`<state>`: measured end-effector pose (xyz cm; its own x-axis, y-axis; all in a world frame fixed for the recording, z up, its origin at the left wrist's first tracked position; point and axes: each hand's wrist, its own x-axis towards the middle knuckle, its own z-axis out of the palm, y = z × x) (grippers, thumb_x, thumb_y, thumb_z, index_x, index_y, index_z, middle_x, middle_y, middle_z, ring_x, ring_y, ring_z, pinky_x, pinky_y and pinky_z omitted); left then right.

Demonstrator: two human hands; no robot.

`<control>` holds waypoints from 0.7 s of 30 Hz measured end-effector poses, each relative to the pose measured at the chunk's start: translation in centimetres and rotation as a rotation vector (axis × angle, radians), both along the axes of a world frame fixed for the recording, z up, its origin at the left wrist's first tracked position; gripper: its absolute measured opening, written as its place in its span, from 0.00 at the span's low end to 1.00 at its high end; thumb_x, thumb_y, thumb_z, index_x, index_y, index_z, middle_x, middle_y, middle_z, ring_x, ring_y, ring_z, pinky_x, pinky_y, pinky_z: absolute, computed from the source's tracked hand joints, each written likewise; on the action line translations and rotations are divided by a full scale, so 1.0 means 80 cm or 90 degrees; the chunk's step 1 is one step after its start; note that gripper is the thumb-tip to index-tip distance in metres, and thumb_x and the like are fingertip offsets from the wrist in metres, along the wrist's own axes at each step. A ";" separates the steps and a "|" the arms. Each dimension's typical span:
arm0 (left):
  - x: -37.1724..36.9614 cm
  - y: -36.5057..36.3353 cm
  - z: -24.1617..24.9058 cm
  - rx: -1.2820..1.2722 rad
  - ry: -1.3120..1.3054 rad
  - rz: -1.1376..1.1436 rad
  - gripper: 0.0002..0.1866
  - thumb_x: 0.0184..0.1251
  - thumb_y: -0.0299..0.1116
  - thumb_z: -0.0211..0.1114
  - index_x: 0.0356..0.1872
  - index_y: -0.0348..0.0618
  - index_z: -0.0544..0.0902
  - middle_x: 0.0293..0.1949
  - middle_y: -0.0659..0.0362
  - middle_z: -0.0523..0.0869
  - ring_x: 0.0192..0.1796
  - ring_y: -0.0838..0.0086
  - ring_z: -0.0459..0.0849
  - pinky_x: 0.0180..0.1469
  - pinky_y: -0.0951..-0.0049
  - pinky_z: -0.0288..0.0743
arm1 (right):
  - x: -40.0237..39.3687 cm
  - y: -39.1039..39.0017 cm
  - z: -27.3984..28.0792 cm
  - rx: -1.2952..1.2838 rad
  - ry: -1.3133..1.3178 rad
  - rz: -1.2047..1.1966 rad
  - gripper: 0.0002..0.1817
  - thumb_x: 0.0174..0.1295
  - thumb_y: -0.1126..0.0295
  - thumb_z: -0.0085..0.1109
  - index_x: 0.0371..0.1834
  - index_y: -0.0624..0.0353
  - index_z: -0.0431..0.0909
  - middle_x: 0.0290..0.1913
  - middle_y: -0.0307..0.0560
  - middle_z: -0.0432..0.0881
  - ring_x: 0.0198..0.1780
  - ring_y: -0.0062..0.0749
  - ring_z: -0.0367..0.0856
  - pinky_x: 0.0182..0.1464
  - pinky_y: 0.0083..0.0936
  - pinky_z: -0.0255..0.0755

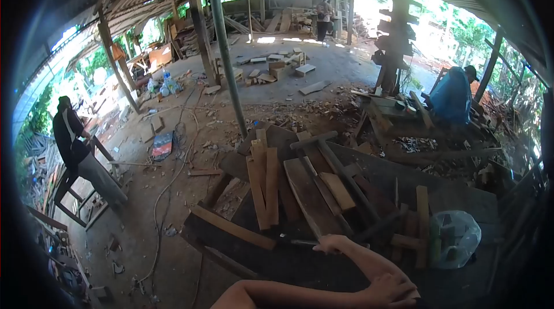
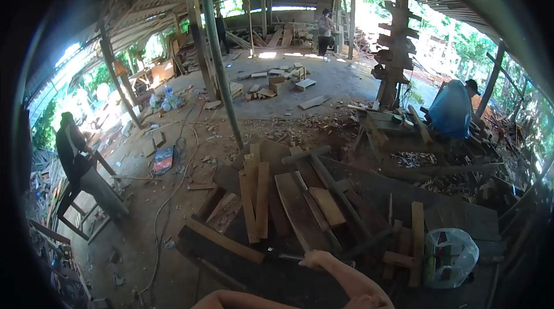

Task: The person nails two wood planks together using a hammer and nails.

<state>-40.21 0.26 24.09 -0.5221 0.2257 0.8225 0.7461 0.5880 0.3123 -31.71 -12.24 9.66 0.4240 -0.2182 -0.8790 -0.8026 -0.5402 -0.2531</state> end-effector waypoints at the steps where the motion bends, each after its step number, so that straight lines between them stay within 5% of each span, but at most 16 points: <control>1: 0.000 0.015 -0.004 0.093 -0.090 0.392 0.21 0.76 0.46 0.60 0.58 0.42 0.81 0.44 0.49 0.88 0.46 0.55 0.87 0.52 0.57 0.81 | 0.000 -0.002 -0.002 0.006 0.019 0.004 0.34 0.75 0.42 0.46 0.52 0.69 0.82 0.37 0.61 0.85 0.41 0.50 0.86 0.45 0.45 0.77; 4: 0.031 0.060 0.094 0.290 -0.114 0.510 0.19 0.77 0.44 0.59 0.52 0.37 0.83 0.35 0.51 0.86 0.34 0.57 0.86 0.45 0.57 0.82 | -0.012 0.001 0.007 0.001 0.009 -0.005 0.34 0.76 0.43 0.45 0.48 0.69 0.83 0.33 0.60 0.84 0.36 0.49 0.86 0.41 0.46 0.77; 5: 0.020 0.054 0.076 0.287 -0.123 0.506 0.19 0.77 0.44 0.59 0.52 0.37 0.83 0.35 0.51 0.86 0.34 0.57 0.86 0.45 0.57 0.82 | -0.016 0.006 0.009 -0.004 -0.014 -0.016 0.34 0.76 0.43 0.45 0.48 0.69 0.83 0.31 0.60 0.84 0.35 0.49 0.85 0.41 0.46 0.77; 7: -0.013 0.036 0.023 0.108 0.168 0.220 0.21 0.78 0.46 0.58 0.51 0.35 0.83 0.37 0.54 0.86 0.39 0.62 0.85 0.46 0.60 0.82 | -0.017 0.011 0.013 -0.002 -0.004 -0.026 0.33 0.76 0.43 0.44 0.47 0.69 0.83 0.31 0.60 0.84 0.35 0.49 0.85 0.41 0.46 0.77; 8: 0.002 0.089 0.048 0.112 0.164 0.215 0.21 0.78 0.46 0.58 0.51 0.35 0.83 0.37 0.54 0.86 0.39 0.62 0.85 0.46 0.60 0.82 | -0.017 0.010 0.014 -0.002 0.014 -0.027 0.33 0.76 0.44 0.44 0.46 0.69 0.83 0.31 0.60 0.83 0.34 0.48 0.85 0.40 0.46 0.77; 10: 0.088 0.094 0.217 1.048 -0.444 0.053 0.25 0.78 0.48 0.59 0.55 0.32 0.81 0.46 0.55 0.86 0.50 0.68 0.84 0.51 0.65 0.80 | -0.015 0.011 0.017 -0.015 0.012 -0.019 0.33 0.76 0.44 0.45 0.46 0.69 0.83 0.32 0.59 0.84 0.34 0.47 0.85 0.41 0.46 0.77; 11: 0.096 0.099 0.208 1.131 -0.507 0.042 0.25 0.77 0.48 0.60 0.59 0.34 0.80 0.52 0.56 0.84 0.58 0.70 0.80 0.56 0.70 0.76 | -0.011 0.011 0.015 -0.027 0.009 -0.010 0.33 0.75 0.43 0.45 0.46 0.68 0.83 0.33 0.58 0.84 0.34 0.46 0.85 0.41 0.46 0.77; 14: 0.113 0.123 0.184 1.097 -0.524 -0.088 0.31 0.78 0.54 0.56 0.59 0.31 0.79 0.54 0.53 0.83 0.58 0.69 0.79 0.60 0.69 0.73 | -0.004 0.014 0.024 -0.075 -0.075 -0.024 0.26 0.70 0.43 0.56 0.46 0.59 0.85 0.37 0.49 0.87 0.36 0.42 0.86 0.42 0.45 0.79; 16: 0.124 0.156 0.199 1.327 -0.199 -0.285 0.36 0.79 0.59 0.47 0.59 0.29 0.79 0.54 0.47 0.82 0.58 0.62 0.80 0.62 0.64 0.71 | -0.008 0.013 0.028 -0.124 -0.139 -0.034 0.20 0.62 0.51 0.64 0.44 0.56 0.87 0.41 0.48 0.89 0.40 0.40 0.88 0.46 0.41 0.81; 17: 0.109 0.165 0.190 1.382 -0.209 -0.335 0.36 0.79 0.59 0.47 0.59 0.29 0.79 0.54 0.47 0.82 0.58 0.62 0.80 0.62 0.64 0.71 | 0.000 0.016 -0.003 -0.227 -0.187 0.069 0.18 0.55 0.55 0.66 0.43 0.56 0.88 0.45 0.51 0.89 0.41 0.41 0.88 0.47 0.38 0.82; 20: 0.072 0.176 0.167 0.884 0.305 -0.329 0.38 0.78 0.57 0.43 0.51 0.21 0.82 0.54 0.34 0.80 0.53 0.47 0.80 0.61 0.57 0.71 | 0.048 0.005 -0.014 -0.138 -0.039 0.162 0.20 0.57 0.53 0.65 0.48 0.52 0.88 0.48 0.50 0.88 0.52 0.44 0.86 0.52 0.41 0.80; 21: 0.080 0.180 0.169 0.888 0.325 -0.318 0.38 0.78 0.57 0.43 0.51 0.21 0.82 0.54 0.34 0.80 0.53 0.47 0.80 0.61 0.57 0.71 | 0.060 0.017 -0.025 -0.126 -0.036 0.179 0.20 0.57 0.53 0.65 0.48 0.52 0.88 0.48 0.50 0.88 0.52 0.44 0.86 0.52 0.41 0.80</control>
